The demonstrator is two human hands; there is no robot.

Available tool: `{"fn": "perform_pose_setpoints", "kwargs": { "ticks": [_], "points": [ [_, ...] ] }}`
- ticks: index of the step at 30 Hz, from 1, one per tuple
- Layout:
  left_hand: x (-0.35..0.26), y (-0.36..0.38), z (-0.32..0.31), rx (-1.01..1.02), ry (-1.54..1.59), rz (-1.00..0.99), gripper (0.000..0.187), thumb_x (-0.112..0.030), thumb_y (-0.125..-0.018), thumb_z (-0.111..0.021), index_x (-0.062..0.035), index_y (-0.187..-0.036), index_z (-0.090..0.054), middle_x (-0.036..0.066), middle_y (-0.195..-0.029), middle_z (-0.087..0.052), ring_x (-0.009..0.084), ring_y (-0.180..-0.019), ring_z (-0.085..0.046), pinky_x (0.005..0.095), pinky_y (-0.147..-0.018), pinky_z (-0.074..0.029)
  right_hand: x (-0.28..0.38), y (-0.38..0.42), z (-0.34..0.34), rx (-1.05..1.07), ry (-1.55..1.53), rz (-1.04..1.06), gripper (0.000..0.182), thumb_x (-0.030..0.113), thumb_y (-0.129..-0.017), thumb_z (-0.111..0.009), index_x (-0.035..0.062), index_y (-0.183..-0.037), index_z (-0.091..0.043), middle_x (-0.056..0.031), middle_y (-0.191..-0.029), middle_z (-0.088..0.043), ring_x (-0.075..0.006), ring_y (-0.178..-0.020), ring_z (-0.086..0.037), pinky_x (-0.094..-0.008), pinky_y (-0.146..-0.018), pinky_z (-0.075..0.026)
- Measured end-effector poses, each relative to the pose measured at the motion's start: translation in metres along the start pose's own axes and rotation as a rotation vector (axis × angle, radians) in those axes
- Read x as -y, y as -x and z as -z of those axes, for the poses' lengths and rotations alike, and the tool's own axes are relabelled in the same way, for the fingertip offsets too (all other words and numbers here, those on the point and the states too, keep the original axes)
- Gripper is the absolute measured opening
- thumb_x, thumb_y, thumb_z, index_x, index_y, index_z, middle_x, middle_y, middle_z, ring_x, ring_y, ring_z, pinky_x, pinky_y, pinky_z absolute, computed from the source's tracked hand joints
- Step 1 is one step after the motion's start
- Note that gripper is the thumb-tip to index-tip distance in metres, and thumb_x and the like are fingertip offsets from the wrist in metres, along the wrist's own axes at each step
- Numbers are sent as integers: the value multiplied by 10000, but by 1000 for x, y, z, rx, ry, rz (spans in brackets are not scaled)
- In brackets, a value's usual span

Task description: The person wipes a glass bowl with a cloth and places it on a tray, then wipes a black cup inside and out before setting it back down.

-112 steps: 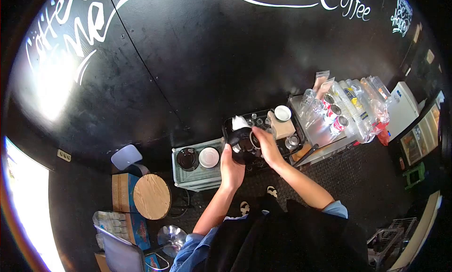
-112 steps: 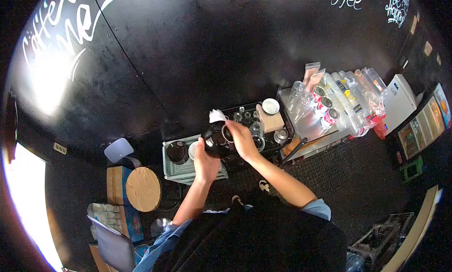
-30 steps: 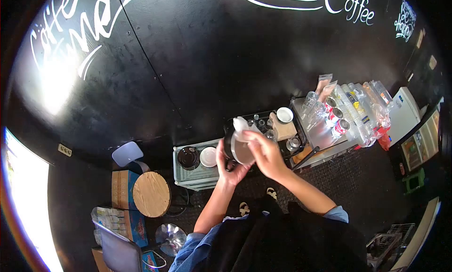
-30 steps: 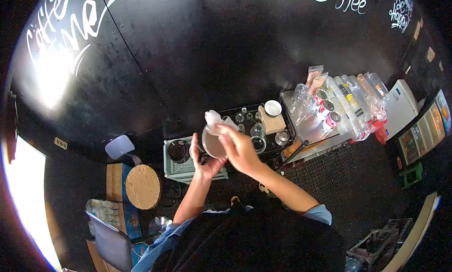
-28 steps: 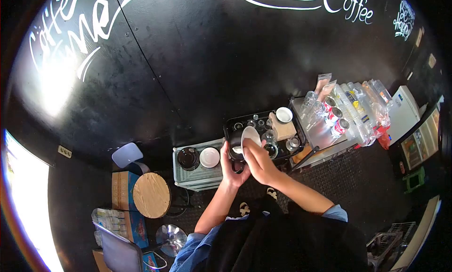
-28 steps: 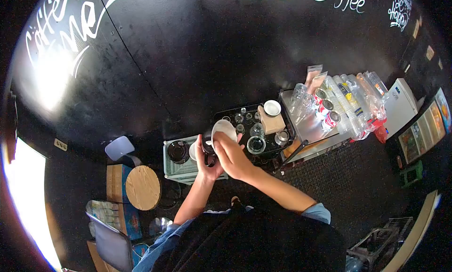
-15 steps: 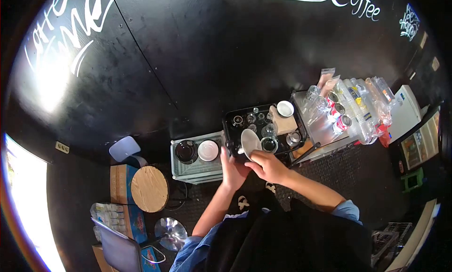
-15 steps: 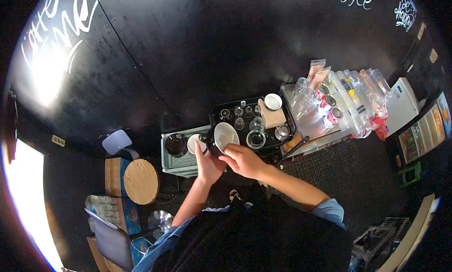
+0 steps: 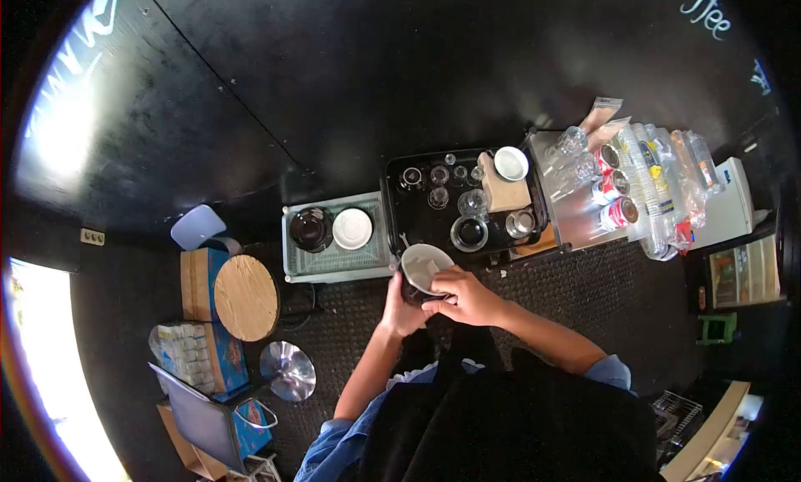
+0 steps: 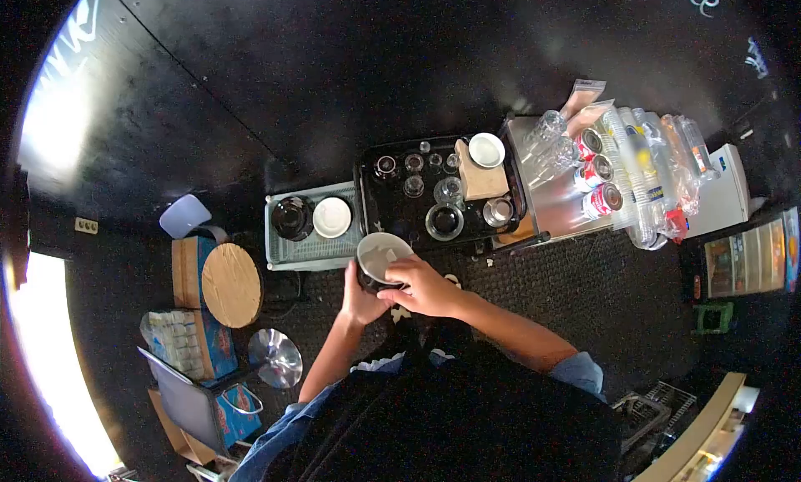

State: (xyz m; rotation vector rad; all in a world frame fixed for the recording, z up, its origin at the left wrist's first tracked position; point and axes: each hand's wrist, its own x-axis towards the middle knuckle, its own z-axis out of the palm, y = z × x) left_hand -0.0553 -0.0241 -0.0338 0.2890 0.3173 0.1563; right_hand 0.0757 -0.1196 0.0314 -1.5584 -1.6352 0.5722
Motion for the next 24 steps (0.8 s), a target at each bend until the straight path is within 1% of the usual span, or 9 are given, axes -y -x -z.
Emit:
{"fn": "perform_pose_setpoints", "kwargs": {
  "ticks": [2,5,9,11,15,19,21,23,24],
  "points": [
    [17,-11,11,34,65,-58,657,-547,-848,-376,-76,-1304,-338,131,-1291,-414,293,-1170,-427,450,-982,-344,-13,2,-4,-138,-313,-209,256,187,-733,-714,11,-724,-529,-74,-683,-561,-97,-639,-545,-265,-544,-443],
    [28,-27,17,-42,-9,-112,576,-436,-863,-394,-38,-1277,-357,137,-1279,-425,283,-1175,-422,431,-1008,-323,-31,13,-10,-215,-611,-425,251,148,-714,-736,15,-711,-522,-37,-708,-576,-35,-671,-517,-225,-544,-438],
    [33,-41,14,-305,-34,-63,616,-453,-823,-443,-35,-1267,-358,143,-1247,-445,306,-1138,-451,466,-968,-351,-61,24,-13,-364,-970,-629,170,86,-726,-716,4,-761,-571,-18,-745,-607,-60,-700,-559,-216,-610,-459],
    [31,-44,9,-372,-194,-81,594,-426,-824,-470,-35,-1259,-366,139,-1242,-451,290,-1146,-446,462,-962,-360,-76,30,-9,-361,-918,-616,128,65,-742,-697,1,-793,-598,-24,-753,-619,-70,-710,-571,-210,-636,-460],
    [25,-59,28,-551,-306,-193,517,-298,-785,-596,-29,-1192,-423,95,-1114,-524,204,-1021,-526,360,-854,-449,-108,45,1,-281,-889,-728,92,65,-760,-676,15,-809,-615,-37,-794,-633,-84,-740,-590,-217,-669,-458],
    [2,-90,35,-653,-897,-324,595,-179,-684,-737,15,-1150,-423,92,-1000,-565,145,-899,-556,293,-798,-461,-149,47,15,-428,-956,-805,82,54,-759,-659,33,-800,-591,-25,-774,-610,-76,-725,-559,-228,-689,-443],
    [-5,-110,57,-662,-1270,-383,777,-221,-570,-804,65,-1166,-395,175,-1005,-566,246,-918,-575,329,-804,-462,-172,45,18,-503,-1002,-798,77,35,-765,-646,32,-809,-582,-21,-771,-603,-78,-733,-559,-230,-705,-440],
    [-15,-130,45,-692,-1737,-398,806,-217,-563,-803,38,-1198,-378,166,-1050,-542,286,-973,-549,353,-855,-442,-189,40,21,-555,-1044,-786,80,15,-772,-631,29,-824,-572,-20,-775,-599,-85,-749,-564,-234,-718,-440],
    [-16,-139,45,-704,-1730,-394,806,-217,-563,-803,38,-1198,-378,166,-1050,-542,286,-973,-549,353,-855,-442,-196,37,22,-549,-1037,-760,87,4,-778,-621,25,-842,-566,-23,-781,-597,-92,-760,-568,-237,-724,-441]
  ]
}}
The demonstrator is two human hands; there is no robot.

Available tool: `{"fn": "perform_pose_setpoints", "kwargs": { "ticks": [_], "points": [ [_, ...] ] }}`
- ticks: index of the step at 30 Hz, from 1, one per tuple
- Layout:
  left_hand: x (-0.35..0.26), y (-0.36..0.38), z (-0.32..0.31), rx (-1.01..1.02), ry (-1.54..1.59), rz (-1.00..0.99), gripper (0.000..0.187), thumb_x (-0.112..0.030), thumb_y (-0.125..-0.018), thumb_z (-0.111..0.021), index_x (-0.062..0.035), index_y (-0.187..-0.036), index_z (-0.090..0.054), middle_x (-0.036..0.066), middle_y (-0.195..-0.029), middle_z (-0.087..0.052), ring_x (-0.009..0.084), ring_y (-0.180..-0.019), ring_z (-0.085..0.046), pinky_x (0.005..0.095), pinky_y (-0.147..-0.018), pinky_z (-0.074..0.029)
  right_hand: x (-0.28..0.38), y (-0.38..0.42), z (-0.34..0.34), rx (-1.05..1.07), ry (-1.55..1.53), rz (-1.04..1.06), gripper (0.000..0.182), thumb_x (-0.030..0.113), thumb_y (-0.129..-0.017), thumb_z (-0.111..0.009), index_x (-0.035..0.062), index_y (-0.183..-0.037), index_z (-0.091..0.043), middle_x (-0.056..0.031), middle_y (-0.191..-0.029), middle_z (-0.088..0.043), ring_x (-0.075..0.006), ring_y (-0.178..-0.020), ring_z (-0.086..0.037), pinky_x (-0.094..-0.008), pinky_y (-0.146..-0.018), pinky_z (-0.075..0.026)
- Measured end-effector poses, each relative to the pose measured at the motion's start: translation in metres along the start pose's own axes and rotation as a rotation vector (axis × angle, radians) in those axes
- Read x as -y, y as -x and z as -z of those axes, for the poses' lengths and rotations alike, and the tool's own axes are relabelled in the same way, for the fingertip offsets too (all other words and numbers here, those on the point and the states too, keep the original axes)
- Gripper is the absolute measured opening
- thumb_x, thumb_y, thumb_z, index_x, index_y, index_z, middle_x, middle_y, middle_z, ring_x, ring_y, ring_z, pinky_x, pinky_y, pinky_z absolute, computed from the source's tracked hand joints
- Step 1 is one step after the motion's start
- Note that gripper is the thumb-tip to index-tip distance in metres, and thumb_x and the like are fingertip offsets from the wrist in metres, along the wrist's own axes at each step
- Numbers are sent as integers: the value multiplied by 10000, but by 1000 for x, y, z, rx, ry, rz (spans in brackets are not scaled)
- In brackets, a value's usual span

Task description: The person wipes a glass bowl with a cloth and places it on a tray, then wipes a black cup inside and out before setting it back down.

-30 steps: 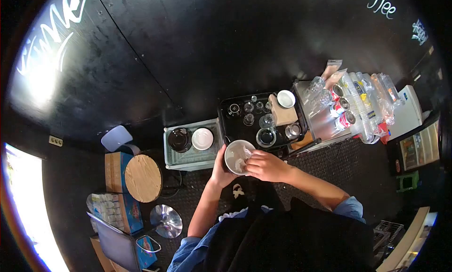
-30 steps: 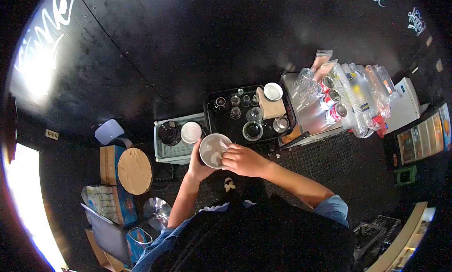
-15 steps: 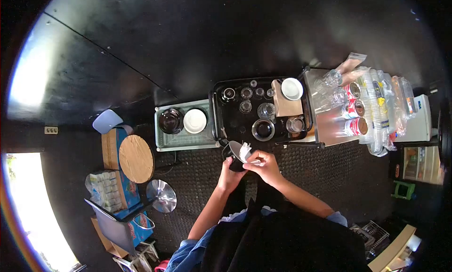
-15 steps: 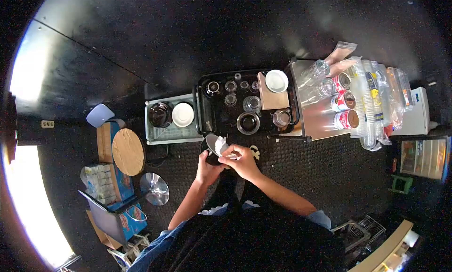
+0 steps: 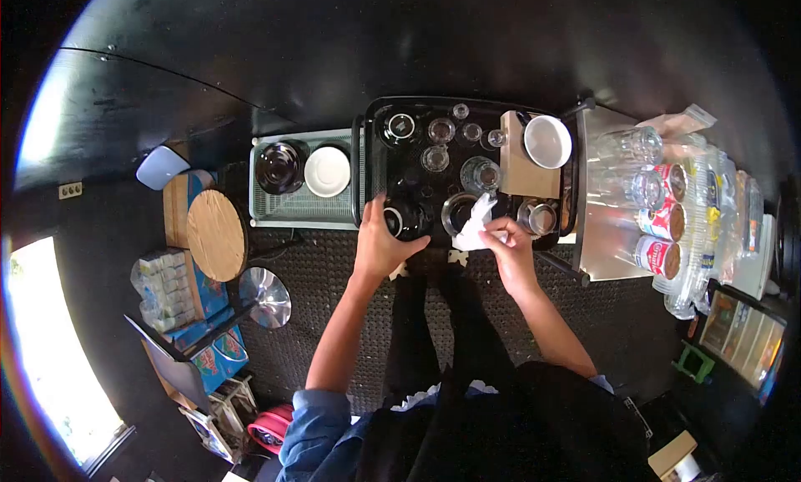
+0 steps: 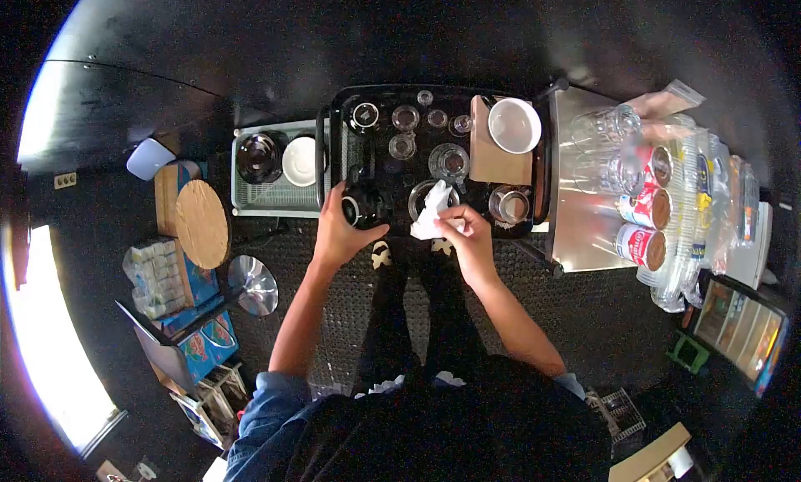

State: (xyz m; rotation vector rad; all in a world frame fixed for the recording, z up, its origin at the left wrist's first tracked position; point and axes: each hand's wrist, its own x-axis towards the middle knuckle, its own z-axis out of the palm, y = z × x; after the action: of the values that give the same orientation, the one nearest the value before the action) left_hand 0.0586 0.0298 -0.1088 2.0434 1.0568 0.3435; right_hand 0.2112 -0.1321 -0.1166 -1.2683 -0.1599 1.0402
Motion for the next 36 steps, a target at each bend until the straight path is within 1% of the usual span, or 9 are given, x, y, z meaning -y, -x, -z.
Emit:
{"fn": "perform_pose_setpoints", "kwargs": {
  "ticks": [2,7,13,15,18,25,27,33,36],
  "points": [
    [-1,-12,-9,168,-143,94,886,-206,-525,-805,41,-1234,-333,214,-1142,-455,359,-1051,-489,389,-890,-426,-2,-11,3,16,6,2,88,-1,-783,-615,23,-849,-564,-30,-805,-597,-91,-781,-566,-233,-743,-437],
    [26,-24,-30,242,-277,75,882,-139,-501,-797,-31,-1248,-341,180,-1202,-382,368,-1066,-457,393,-899,-425,-8,-28,2,42,22,-9,83,-7,-787,-607,26,-850,-564,-27,-811,-593,-89,-788,-563,-232,-751,-435],
    [46,-31,-35,354,-484,-105,839,-14,-503,-751,-84,-1244,-364,161,-1211,-380,341,-1138,-399,413,-966,-356,-13,-33,0,70,47,-31,85,-1,-786,-611,24,-849,-561,-28,-824,-586,-91,-802,-557,-228,-752,-432],
    [53,-31,-34,347,-503,-266,819,46,-507,-705,-108,-1239,-372,159,-1223,-368,345,-1161,-372,425,-984,-333,-11,-32,-2,75,16,-66,87,3,-786,-611,23,-852,-559,-29,-826,-584,-92,-804,-554,-227,-751,-430],
    [57,-29,-33,321,-576,-336,894,45,-471,-734,-123,-1260,-349,147,-1254,-336,377,-1173,-356,432,-948,-385,-16,-34,1,74,19,-19,84,22,-787,-625,15,-855,-577,-27,-804,-610,-81,-761,-575,-218,-714,-446],
    [54,-20,-21,353,-369,-166,875,17,-529,-718,-187,-1279,-316,179,-1271,-319,395,-1195,-335,436,-951,-387,-17,-37,4,108,26,-50,97,8,-792,-605,20,-873,-552,-41,-840,-581,-100,-814,-555,-237,-765,-433],
    [54,-21,-19,439,-296,-75,859,-1,-552,-713,-187,-1288,-309,206,-1277,-316,401,-1208,-323,434,-955,-386,-18,-39,5,109,24,-67,96,10,-795,-604,19,-875,-550,-44,-848,-580,-109,-832,-560,-248,-786,-437],
    [50,-20,-21,445,-492,-108,868,-33,-567,-718,-194,-1311,-302,221,-1319,-287,397,-1219,-319,432,-976,-362,-16,-44,2,123,47,-57,92,12,-798,-603,18,-873,-549,-46,-858,-584,-118,-848,-562,-259,-798,-439],
    [50,-21,-19,473,-453,-67,872,-73,-589,-714,-196,-1334,-279,215,-1333,-276,391,-1230,-308,438,-995,-337,-20,-46,3,130,61,-42,96,18,-799,-605,21,-877,-548,-44,-870,-588,-121,-861,-562,-262,-810,-435]
  ]
}}
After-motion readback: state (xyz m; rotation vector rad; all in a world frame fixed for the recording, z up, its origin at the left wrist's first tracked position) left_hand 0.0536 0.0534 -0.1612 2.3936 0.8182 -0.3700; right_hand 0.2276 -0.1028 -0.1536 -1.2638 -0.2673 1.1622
